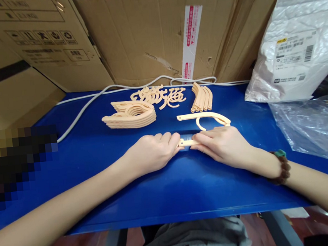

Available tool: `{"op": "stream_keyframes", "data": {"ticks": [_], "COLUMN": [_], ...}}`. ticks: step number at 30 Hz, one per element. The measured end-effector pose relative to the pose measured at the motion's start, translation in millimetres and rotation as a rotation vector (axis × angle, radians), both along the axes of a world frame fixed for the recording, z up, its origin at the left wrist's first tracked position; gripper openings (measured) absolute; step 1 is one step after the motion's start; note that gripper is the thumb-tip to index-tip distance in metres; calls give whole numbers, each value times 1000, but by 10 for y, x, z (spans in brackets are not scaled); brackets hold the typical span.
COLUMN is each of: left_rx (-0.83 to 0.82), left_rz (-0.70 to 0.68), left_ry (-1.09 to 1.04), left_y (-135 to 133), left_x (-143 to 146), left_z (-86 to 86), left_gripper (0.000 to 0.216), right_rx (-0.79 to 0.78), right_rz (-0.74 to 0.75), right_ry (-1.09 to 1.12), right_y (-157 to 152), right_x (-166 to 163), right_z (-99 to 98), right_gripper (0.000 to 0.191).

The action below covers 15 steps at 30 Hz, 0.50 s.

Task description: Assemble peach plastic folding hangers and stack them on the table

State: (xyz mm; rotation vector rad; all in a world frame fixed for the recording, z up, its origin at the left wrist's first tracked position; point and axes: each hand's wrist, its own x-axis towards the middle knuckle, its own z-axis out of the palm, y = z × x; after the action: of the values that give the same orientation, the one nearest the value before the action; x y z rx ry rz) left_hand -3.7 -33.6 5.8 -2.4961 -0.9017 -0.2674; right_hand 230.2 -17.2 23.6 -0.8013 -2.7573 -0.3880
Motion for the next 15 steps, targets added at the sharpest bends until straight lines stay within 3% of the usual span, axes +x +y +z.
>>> {"op": "stream_keyframes", "data": {"ticks": [7,15], "left_rx": [-59,100], "left_rz": [-1,2], "left_ry": [-66,44], "left_y": [3,-50], "left_x": [-4,23], "left_z": [-11,46], "left_gripper": [29,26], "right_rx": [50,-103], "right_rz": [6,-5], "right_ry": [14,5], "right_y": [-7,-2], "right_x": [-3,4], "right_z": [-7,3], "right_gripper": [38,37]}}
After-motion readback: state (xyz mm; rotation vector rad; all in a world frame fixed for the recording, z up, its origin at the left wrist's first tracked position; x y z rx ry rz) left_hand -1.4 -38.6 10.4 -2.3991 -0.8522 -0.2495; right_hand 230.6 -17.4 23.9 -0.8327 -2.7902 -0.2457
